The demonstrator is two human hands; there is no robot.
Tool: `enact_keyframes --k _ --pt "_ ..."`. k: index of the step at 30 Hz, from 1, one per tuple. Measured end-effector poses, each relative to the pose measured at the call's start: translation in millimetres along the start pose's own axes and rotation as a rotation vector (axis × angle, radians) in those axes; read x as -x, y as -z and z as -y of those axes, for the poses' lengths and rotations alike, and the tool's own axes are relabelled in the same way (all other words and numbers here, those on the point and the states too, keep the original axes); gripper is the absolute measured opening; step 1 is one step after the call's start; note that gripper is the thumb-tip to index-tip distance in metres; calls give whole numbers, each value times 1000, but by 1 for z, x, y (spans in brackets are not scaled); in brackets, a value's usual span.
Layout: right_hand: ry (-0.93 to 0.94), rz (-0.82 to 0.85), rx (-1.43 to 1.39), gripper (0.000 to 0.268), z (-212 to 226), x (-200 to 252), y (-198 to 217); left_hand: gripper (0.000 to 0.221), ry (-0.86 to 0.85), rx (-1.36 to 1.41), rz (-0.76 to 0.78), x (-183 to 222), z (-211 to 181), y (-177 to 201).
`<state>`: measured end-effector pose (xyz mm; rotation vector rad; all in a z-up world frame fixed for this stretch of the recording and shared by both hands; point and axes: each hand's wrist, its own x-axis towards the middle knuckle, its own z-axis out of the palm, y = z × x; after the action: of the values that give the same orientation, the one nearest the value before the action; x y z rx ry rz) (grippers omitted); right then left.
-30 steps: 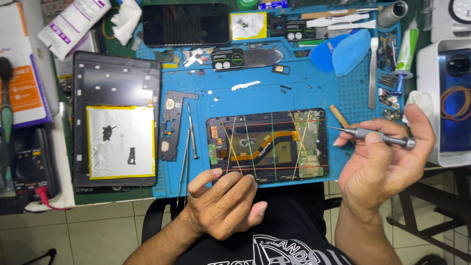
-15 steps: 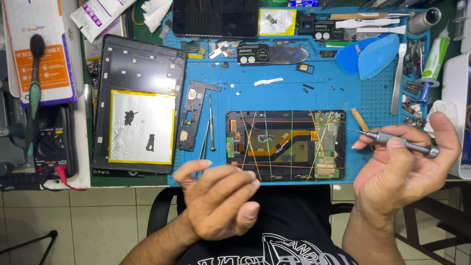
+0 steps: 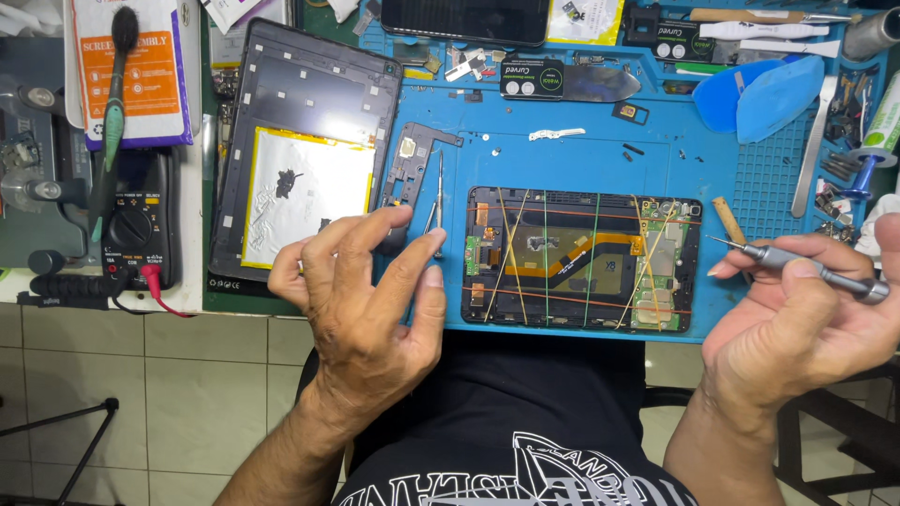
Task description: The person uses a screwdriver to remove screws from a disassembled smartphone motherboard secured on a blue mat with rubber bands. They then use their fingers to lift and remove a small metal bracket from the board.
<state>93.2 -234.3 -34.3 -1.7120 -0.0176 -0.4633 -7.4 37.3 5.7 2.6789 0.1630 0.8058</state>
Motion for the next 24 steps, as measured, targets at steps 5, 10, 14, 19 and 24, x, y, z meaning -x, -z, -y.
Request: enact_keyframes --k 5,10,14,19,24 --pt "37 24 10 47 -8 0 5 20 -15 -17 17 0 2 1" --pt "16 -8 1 47 -9 -1 4 18 -14 11 61 2 2 -1" --pt "24 17 -1 48 -10 -1 7 16 -26 26 85 3 0 -3" --pt "68 44 5 42 -8 -1 6 17 -42 16 66 3 3 -3" --pt "23 -3 -17 46 -1 -1 0 17 -41 -13 57 2 6 0"
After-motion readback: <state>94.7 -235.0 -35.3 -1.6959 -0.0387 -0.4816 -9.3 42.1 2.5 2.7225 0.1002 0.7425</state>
